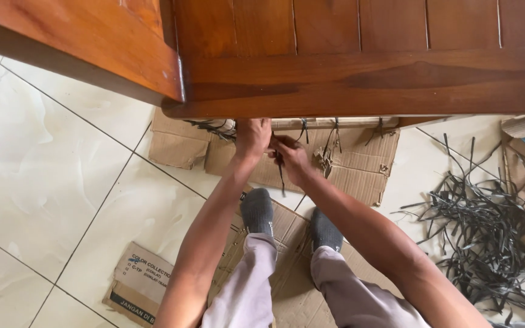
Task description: Wrap the legs of a wooden chair with protective paper and secure them using plastic ties.
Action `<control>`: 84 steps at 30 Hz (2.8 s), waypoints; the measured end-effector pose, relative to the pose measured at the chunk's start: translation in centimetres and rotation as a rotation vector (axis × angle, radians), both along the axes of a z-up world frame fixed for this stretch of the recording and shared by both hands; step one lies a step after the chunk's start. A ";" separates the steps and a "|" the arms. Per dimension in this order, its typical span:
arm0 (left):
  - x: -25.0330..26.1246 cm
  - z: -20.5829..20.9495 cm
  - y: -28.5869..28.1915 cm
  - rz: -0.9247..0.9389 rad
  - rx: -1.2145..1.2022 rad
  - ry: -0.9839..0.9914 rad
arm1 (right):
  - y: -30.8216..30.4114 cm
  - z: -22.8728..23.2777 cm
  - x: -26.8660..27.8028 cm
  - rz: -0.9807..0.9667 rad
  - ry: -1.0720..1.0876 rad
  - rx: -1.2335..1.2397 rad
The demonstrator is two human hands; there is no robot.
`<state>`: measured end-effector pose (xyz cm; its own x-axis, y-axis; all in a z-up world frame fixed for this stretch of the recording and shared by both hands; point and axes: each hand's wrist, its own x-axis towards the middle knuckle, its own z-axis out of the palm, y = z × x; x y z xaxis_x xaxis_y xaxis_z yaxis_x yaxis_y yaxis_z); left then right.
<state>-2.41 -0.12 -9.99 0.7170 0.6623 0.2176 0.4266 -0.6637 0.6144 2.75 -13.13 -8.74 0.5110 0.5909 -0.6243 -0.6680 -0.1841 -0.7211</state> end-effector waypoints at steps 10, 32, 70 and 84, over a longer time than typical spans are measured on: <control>-2.1 8.5 -0.6 -0.003 0.236 -0.294 | -1.9 4.0 -3.4 0.073 -0.222 -0.048; -4.2 9.8 0.4 -0.161 -0.028 -0.330 | -1.2 5.3 -0.7 0.390 -0.516 0.188; -4.6 2.8 0.7 -0.174 0.150 -0.135 | 6.4 5.2 5.8 0.262 -1.114 -0.166; -2.7 3.3 1.3 -0.300 -0.088 0.153 | 2.8 7.5 2.2 0.059 -1.102 0.011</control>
